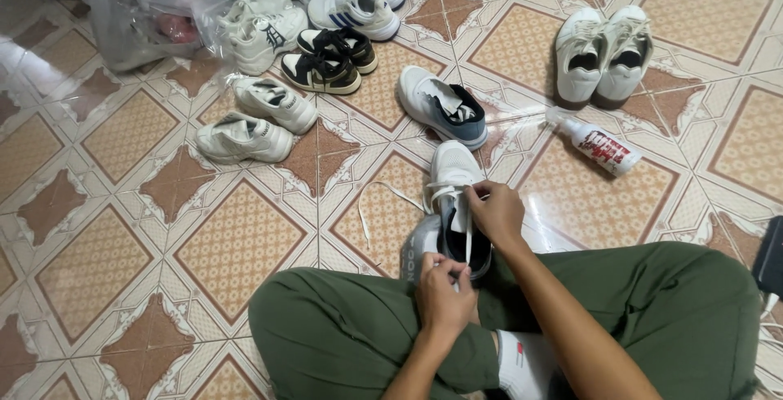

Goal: The person is sitting on the floor and threading laces into a pair of sneakers.

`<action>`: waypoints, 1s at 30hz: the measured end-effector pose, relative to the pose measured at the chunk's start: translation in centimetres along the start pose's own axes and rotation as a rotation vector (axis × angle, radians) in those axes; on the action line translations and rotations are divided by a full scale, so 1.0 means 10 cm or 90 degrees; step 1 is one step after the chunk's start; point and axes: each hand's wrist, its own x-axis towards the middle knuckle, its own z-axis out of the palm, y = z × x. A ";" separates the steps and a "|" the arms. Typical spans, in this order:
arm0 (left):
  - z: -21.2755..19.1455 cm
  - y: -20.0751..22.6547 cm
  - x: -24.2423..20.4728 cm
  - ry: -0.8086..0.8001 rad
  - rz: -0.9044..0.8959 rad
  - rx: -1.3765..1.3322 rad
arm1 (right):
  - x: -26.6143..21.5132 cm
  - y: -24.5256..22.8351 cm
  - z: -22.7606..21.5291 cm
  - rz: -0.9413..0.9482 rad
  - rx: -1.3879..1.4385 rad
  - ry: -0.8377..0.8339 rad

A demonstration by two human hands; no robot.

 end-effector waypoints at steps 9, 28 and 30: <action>-0.65 0.02 -0.46 -0.014 -0.032 0.062 | -0.14 0.53 0.55 -0.291 -0.043 0.284; -0.12 0.58 0.55 0.019 0.140 0.187 | 0.29 0.67 0.30 -0.051 0.185 0.068; 0.00 0.56 0.71 0.023 0.149 0.210 | 0.28 0.62 0.24 -0.036 0.202 0.054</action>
